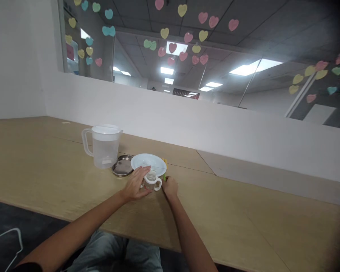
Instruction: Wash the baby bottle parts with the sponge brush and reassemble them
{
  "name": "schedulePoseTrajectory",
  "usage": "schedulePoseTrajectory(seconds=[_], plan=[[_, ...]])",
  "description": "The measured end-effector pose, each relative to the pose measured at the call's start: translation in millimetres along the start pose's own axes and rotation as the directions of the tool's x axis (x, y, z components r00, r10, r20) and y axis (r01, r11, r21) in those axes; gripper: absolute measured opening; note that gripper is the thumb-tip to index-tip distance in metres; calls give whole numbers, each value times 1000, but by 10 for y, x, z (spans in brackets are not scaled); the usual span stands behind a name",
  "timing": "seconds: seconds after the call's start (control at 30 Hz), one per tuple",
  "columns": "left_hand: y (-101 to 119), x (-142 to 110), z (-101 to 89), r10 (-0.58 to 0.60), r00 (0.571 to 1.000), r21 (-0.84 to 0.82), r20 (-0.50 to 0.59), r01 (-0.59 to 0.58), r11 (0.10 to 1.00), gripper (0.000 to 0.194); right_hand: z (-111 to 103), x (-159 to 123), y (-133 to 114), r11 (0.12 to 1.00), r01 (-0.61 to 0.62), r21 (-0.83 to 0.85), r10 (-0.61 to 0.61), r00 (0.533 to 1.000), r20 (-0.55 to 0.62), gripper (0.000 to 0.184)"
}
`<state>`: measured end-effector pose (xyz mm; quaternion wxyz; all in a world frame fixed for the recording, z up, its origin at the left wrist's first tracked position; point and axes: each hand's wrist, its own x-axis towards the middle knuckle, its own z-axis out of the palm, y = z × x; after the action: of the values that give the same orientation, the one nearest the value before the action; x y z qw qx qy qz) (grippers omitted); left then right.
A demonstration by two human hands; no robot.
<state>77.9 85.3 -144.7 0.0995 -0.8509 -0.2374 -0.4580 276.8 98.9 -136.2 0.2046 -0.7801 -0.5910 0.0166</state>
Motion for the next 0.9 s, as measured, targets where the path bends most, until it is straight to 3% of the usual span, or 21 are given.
schedulePoseTrajectory(seconds=[0.1, 0.3, 0.9], plan=[[14, 16, -5, -12, 999, -5, 31, 12, 1000, 77, -9, -3, -16, 1000, -2, -3, 2, 1000, 5, 28], [-13, 13, -1, -167, 986, -53, -3, 166, 985, 72, -32, -21, -32, 1000, 13, -12, -13, 1000, -4, 27], [26, 4, -24, -203, 979, -41, 21, 203, 978, 49, -38, -41, -56, 999, 25, -19, -25, 1000, 1, 26]])
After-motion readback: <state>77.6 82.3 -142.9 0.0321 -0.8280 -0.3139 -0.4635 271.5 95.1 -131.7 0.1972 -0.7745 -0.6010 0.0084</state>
